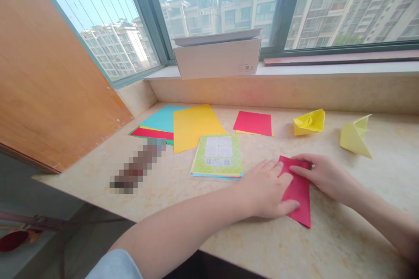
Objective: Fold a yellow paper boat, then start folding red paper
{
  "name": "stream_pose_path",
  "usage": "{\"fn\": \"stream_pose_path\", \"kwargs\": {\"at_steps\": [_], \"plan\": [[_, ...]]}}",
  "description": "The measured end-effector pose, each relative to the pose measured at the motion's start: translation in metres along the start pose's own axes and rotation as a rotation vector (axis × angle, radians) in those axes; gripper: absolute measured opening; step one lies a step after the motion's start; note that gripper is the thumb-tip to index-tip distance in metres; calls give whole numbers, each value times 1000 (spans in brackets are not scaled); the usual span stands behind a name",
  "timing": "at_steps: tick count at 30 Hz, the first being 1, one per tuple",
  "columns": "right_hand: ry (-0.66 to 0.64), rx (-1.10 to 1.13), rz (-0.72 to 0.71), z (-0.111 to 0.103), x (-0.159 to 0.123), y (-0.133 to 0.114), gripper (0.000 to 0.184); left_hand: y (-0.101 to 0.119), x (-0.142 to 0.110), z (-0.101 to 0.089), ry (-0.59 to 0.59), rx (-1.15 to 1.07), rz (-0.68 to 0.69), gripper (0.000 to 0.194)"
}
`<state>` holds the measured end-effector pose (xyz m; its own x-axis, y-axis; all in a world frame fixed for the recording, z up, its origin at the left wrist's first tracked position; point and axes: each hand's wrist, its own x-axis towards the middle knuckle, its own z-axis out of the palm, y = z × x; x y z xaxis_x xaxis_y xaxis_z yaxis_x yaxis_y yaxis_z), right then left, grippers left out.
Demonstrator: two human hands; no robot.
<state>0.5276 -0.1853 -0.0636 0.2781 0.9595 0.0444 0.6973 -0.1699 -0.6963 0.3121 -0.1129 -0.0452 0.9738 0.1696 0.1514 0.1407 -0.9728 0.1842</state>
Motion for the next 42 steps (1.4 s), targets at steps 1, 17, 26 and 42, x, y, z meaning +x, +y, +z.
{"fn": "stream_pose_path", "kwargs": {"at_steps": [1,17,26,42], "plan": [[-6,1,9,0,-1,0,28,0,0,0,0,-7,-3,60],[16,-87,-374,-2,-15,-12,18,5,-1,-4,76,-58,-120,40],[-11,-155,-468,-6,-23,-8,25,10,-1,-6,109,-72,-223,41],[33,-168,-361,-4,-27,-8,25,0,-4,1,91,-57,-94,47]]}}
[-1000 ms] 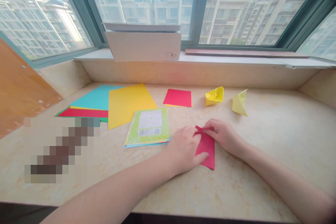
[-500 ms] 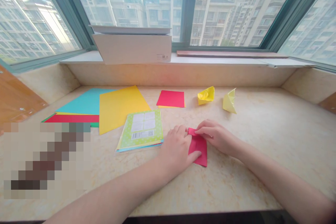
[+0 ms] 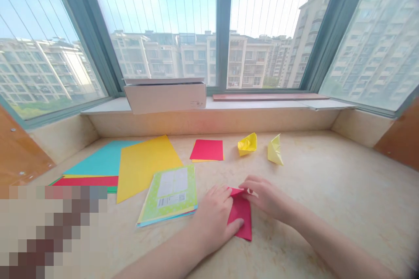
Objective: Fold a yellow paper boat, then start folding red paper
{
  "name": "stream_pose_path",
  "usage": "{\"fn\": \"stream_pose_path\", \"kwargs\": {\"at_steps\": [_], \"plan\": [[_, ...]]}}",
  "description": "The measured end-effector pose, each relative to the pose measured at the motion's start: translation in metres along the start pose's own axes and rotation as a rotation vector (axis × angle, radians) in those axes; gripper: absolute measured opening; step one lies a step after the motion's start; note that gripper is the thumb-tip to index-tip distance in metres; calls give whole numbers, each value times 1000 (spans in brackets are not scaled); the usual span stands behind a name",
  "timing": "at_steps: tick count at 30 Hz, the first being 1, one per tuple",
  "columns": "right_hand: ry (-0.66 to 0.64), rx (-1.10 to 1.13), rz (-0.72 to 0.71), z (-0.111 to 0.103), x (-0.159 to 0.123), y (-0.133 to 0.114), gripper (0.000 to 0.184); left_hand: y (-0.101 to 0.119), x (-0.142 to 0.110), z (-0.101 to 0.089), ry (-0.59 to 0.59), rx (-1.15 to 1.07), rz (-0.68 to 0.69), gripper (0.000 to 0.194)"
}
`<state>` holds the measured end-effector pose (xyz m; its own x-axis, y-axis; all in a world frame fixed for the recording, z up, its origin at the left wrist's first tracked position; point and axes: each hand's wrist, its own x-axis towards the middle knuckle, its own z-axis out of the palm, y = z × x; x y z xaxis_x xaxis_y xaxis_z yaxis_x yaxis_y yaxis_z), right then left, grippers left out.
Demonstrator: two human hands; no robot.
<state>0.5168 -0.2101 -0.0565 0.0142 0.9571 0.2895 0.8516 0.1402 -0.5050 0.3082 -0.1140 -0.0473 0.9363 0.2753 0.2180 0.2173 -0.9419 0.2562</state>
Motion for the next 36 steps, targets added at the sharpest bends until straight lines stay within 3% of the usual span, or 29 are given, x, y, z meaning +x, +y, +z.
{"fn": "stream_pose_path", "kwargs": {"at_steps": [2,9,12,13,15,21,28,36], "plan": [[14,-21,-25,-1,1,1,17,-1,0,1,21,-9,-18,45],[203,71,-18,1,8,1,19,1,3,-8,53,-135,-116,33],[286,202,12,-1,12,2,19,1,10,-12,176,-428,-126,19],[308,253,27,-1,13,3,19,0,13,-13,257,-587,-156,21],[331,359,52,0,15,6,21,-2,19,-12,297,-997,-264,30],[286,610,41,8,15,4,28,-4,26,-8,181,-1219,-365,55],[166,729,-22,4,6,-12,27,8,21,-5,219,-1367,-400,49],[116,682,-73,5,0,-9,22,13,16,-2,208,-1481,-488,42]]}}
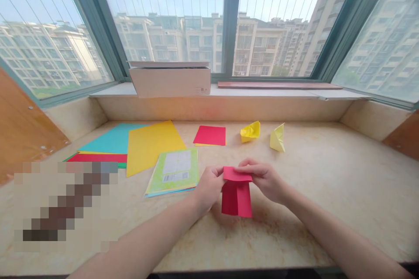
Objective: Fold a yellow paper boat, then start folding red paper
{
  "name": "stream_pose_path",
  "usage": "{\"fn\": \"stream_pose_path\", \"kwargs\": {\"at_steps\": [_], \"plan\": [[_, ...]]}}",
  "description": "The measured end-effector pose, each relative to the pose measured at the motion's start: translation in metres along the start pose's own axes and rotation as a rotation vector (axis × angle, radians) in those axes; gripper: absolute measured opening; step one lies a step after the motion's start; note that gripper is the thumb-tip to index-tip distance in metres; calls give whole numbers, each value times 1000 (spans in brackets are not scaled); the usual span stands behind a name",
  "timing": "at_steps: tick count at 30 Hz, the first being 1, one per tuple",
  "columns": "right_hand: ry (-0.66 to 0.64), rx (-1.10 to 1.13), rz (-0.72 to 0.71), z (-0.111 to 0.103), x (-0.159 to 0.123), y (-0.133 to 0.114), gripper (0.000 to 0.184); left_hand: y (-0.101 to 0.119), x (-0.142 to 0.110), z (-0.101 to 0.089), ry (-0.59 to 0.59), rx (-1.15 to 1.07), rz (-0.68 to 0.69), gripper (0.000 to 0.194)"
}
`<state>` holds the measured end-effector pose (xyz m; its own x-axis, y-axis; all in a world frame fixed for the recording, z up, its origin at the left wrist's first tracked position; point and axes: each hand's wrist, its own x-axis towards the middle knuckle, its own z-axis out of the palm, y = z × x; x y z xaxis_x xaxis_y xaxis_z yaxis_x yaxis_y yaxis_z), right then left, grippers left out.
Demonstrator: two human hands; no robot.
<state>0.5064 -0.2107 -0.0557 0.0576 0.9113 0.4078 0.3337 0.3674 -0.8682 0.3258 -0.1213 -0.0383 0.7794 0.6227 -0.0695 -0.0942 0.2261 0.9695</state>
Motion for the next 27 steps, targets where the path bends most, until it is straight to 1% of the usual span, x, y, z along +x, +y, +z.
{"fn": "stream_pose_path", "kwargs": {"at_steps": [5,8,10,11,14,18,21,23,25,27], "plan": [[25,-60,-35,-1,-1,-1,25,5,-2,-1,-63,-109,-22,41],[41,-83,-62,-3,-2,-3,25,7,-2,-2,-110,-190,-60,56],[31,-105,-78,-3,-2,-4,25,7,-2,-2,-97,-164,-85,63],[23,-118,-85,-4,-2,-5,25,6,-2,-1,-78,-130,-89,63],[15,-142,-96,-4,-2,-6,26,4,-2,0,-28,-36,-68,59],[33,-142,-84,-5,-1,-7,27,2,-1,0,-34,-7,-49,55],[40,-140,-82,-4,-2,-7,29,1,0,-1,-15,9,-24,52],[47,-149,-89,-2,-2,-7,31,2,-1,0,-12,9,-4,51],[63,-160,-103,-1,-1,-9,32,4,-3,1,-34,-17,5,49],[84,-146,-111,-1,-1,-11,29,6,-5,2,-49,-65,7,49]]}}
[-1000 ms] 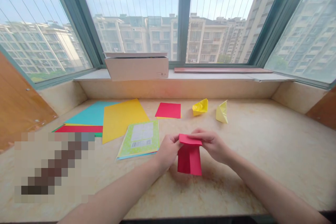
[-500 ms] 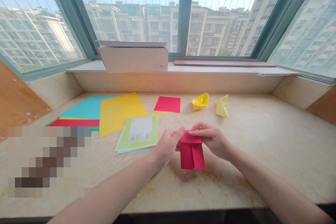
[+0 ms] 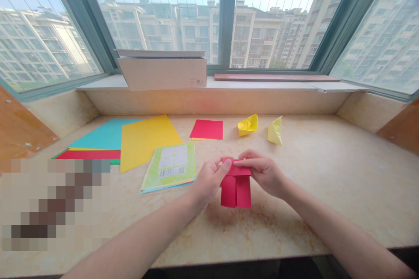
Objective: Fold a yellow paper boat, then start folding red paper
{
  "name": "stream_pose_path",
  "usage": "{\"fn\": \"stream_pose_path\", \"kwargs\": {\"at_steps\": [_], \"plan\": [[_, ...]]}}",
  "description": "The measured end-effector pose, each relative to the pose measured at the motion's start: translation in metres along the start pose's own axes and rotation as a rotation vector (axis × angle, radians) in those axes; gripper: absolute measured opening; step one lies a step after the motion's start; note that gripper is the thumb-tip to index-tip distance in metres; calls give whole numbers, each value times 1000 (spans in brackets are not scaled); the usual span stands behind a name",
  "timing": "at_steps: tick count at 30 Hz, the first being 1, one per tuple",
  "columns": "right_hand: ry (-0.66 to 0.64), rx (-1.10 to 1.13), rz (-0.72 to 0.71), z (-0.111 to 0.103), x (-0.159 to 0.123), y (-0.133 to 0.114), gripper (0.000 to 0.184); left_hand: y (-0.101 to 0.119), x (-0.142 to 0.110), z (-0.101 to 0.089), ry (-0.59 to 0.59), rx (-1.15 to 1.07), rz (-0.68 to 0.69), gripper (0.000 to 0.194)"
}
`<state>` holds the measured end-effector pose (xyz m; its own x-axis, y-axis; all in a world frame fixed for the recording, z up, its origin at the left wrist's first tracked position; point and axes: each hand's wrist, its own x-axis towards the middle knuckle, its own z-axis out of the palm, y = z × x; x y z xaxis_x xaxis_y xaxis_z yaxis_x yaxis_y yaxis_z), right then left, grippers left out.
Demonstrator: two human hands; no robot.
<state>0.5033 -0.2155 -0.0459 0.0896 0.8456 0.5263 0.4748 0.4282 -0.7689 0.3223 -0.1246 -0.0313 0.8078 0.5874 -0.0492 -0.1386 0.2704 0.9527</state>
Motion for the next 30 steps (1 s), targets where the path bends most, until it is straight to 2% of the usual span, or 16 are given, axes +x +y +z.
{"fn": "stream_pose_path", "kwargs": {"at_steps": [4,6,8,12,18,23,27,30], "plan": [[37,93,97,-3,3,-5,21,4,-2,-2,-32,-78,18,50],[58,115,169,-5,5,-6,24,6,-1,-3,-73,-77,32,48],[69,122,212,-4,6,-5,27,6,0,-4,-66,-13,45,46],[43,152,247,1,4,-3,27,3,4,-4,-9,124,35,43],[-12,358,296,6,1,0,25,-1,5,-6,1,74,79,43],[18,349,300,0,1,-3,19,1,2,-3,-65,47,48,48],[-60,337,338,-3,2,-8,24,1,2,-4,-42,20,52,52],[-52,314,336,-4,2,-8,23,1,3,-4,-34,4,28,55]]}}
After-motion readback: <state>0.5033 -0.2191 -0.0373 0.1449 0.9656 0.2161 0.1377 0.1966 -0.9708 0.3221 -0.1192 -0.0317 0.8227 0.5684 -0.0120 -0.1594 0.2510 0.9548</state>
